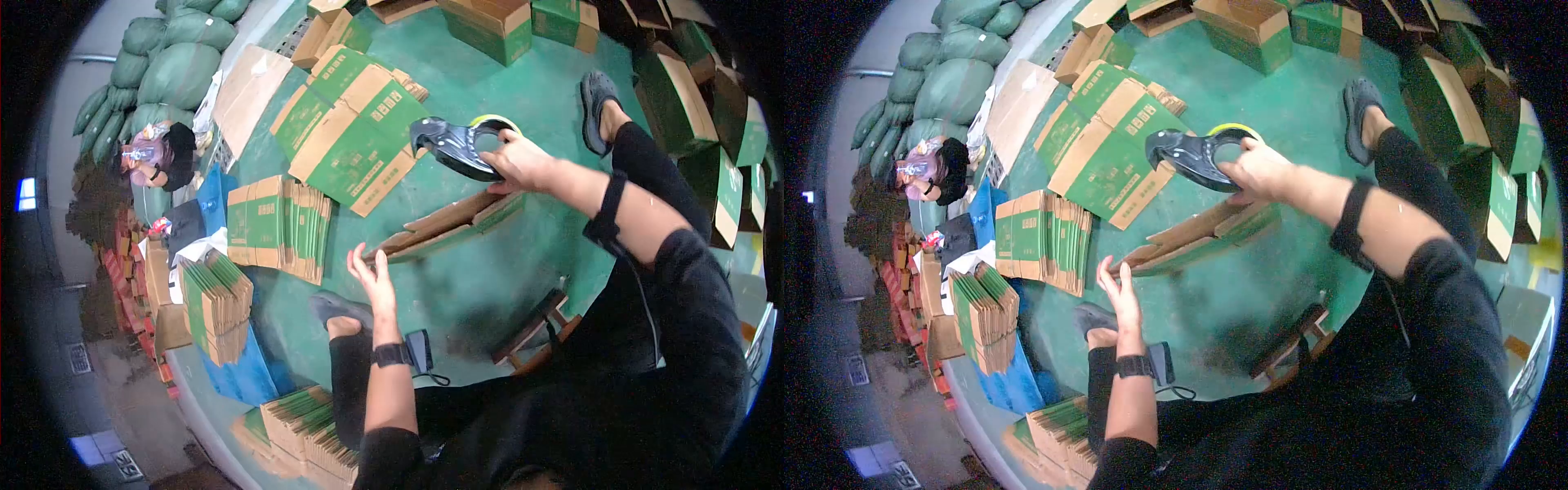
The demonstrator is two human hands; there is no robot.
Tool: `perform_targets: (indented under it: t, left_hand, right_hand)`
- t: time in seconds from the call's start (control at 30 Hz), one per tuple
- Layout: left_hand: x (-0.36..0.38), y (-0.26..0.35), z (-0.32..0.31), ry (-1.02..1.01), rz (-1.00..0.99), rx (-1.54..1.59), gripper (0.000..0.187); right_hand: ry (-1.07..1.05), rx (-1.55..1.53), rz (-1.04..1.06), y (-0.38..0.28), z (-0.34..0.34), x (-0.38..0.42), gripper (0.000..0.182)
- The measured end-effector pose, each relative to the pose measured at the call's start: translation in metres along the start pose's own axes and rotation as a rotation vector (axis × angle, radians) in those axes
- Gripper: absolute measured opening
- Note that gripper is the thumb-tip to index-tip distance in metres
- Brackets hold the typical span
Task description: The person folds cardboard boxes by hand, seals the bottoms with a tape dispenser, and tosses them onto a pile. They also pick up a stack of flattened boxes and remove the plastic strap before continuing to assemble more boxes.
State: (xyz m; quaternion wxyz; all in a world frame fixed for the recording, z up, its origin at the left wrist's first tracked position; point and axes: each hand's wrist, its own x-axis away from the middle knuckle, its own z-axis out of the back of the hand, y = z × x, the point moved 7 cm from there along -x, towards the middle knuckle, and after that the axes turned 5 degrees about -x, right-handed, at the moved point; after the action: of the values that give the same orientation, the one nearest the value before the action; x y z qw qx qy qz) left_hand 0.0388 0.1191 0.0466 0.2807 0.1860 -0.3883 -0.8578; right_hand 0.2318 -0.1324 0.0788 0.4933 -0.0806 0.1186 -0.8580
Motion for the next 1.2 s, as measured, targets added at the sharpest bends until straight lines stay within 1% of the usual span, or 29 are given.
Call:
perform_targets:
  t: [0.03, 0.07, 0.1, 0.17, 0.2, 0.27, 0.3, 0.33, 0.37, 0.43, 0.47, 0.5, 0.53, 0.57, 0.63, 0.67, 0.7, 0.77, 0.8, 0.83, 0.9, 0.97, 1.0, 1.03, 1.07, 1.1, 1.13, 1.17, 1.2]
  left_hand:
    - [0.012, -0.002, 0.002, -0.008, 0.043, 0.022, 0.04]
    - [0.023, -0.001, 0.003, -0.022, 0.065, 0.029, 0.043]
    - [0.035, -0.001, 0.002, -0.034, 0.064, 0.026, 0.043]
    - [0.052, -0.005, -0.001, -0.054, 0.144, -0.004, 0.048]
    - [0.053, 0.009, -0.004, -0.054, 0.139, 0.003, 0.048]
    - [0.063, 0.047, -0.009, -0.087, 0.033, -0.023, 0.048]
    - [0.058, 0.066, -0.006, -0.101, 0.05, -0.033, 0.048]
    - [0.041, 0.077, -0.008, -0.205, 0.178, -0.134, 0.046]
    - [0.023, 0.078, -0.011, -0.303, 0.296, -0.231, 0.044]
    - [-0.016, 0.006, -0.03, -0.459, 0.297, -0.46, 0.039]
    - [-0.022, -0.001, -0.038, -0.461, 0.29, -0.464, 0.039]
    - [-0.027, -0.001, -0.045, -0.478, 0.221, -0.649, 0.039]
    - [-0.031, -0.003, -0.053, -0.492, 0.149, -0.829, 0.04]
    - [-0.028, 0.008, -0.061, -0.5, 0.154, -0.831, 0.04]
    - [-0.016, 0.032, -0.071, -0.527, 0.26, -0.941, 0.038]
    - [-0.015, 0.031, -0.075, -0.571, 0.271, -1.005, 0.037]
    - [-0.009, 0.04, -0.08, -0.563, 0.062, -0.986, 0.028]
    - [-0.001, 0.078, -0.1, -0.755, -0.436, -0.956, 0.025]
    - [-0.009, 0.013, -0.102, -0.579, -0.452, -0.515, 0.041]
    - [0.003, 0.053, -0.106, -0.665, -0.165, -0.103, 0.044]
    - [0.023, 0.038, -0.096, -0.922, 0.175, -0.683, 0.062]
    - [0.044, 0.069, -0.105, -0.892, -0.247, -0.449, 0.08]
    - [0.052, 0.095, -0.102, -0.903, -0.074, -0.49, 0.088]
    - [0.06, 0.066, -0.114, -1.067, 0.143, -0.556, 0.105]
    - [0.061, 0.053, -0.125, -1.231, 0.209, -0.675, 0.108]
    - [0.062, 0.042, -0.134, -1.394, 0.263, -0.786, 0.111]
    - [0.058, 0.029, -0.139, -1.282, 0.285, -0.954, 0.116]
    - [0.057, 0.019, -0.14, -1.169, 0.316, -1.116, 0.121]
    - [0.054, 0.023, -0.136, -1.158, 0.43, -1.099, 0.127]
  right_hand:
    - [-0.141, 0.041, -0.019, -0.004, 0.0, -0.005, 0.041]
    - [-0.207, 0.104, 0.011, -0.008, -0.01, -0.005, 0.035]
    - [-0.21, 0.097, 0.001, -0.009, -0.019, -0.004, 0.035]
    - [-0.34, 0.084, -0.089, -0.006, -0.042, 0.001, 0.028]
    - [-0.338, 0.09, -0.094, -0.007, -0.041, 0.002, 0.028]
    - [-0.039, -0.117, -0.264, -0.001, -0.024, 0.004, 0.03]
    - [0.099, -0.236, -0.351, -0.004, -0.017, 0.01, 0.032]
    - [0.127, -0.272, -0.321, -0.012, -0.014, 0.01, 0.036]
    - [0.199, -0.264, -0.268, -0.017, -0.022, 0.006, 0.042]
    - [0.228, -0.258, -0.234, -0.028, -0.028, -0.004, 0.043]
    - [0.319, -0.325, -0.217, -0.033, -0.024, -0.009, 0.044]
    - [0.406, -0.393, -0.199, -0.037, -0.021, -0.01, 0.044]
    - [0.548, -0.431, -0.131, -0.039, -0.016, -0.008, 0.043]
    - [0.713, -0.466, -0.016, -0.045, -0.003, 0.002, 0.038]
    - [0.774, -0.403, 0.143, -0.057, 0.001, 0.018, 0.036]
    - [0.756, -0.37, 0.238, -0.066, -0.002, 0.025, 0.032]
    - [0.717, -0.392, 0.247, -0.073, 0.002, 0.029, 0.03]
    - [0.618, -0.375, 0.304, -0.081, -0.02, 0.023, 0.028]
    - [0.763, -0.291, 0.271, -0.086, -0.017, 0.017, 0.024]
    - [0.751, -0.207, 0.214, -0.093, -0.037, 0.002, 0.019]
    - [0.901, -0.147, 0.268, -0.1, -0.031, -0.002, 0.016]
    - [0.919, -0.156, 0.286, -0.098, -0.022, 0.006, 0.016]
    - [0.715, -0.166, 0.266, -0.099, -0.031, 0.001, 0.016]
    - [0.508, -0.173, 0.265, -0.105, -0.044, -0.007, 0.016]
    - [0.662, -0.2, 0.255, -0.102, -0.035, -0.007, 0.017]
    - [0.537, -0.132, 0.211, -0.099, -0.025, -0.014, 0.018]
    - [0.576, -0.24, 0.135, -0.088, -0.012, -0.019, 0.014]
    - [0.453, -0.226, -0.014, -0.071, -0.004, -0.031, 0.011]
    - [0.363, -0.281, -0.05, -0.051, -0.003, -0.046, 0.018]
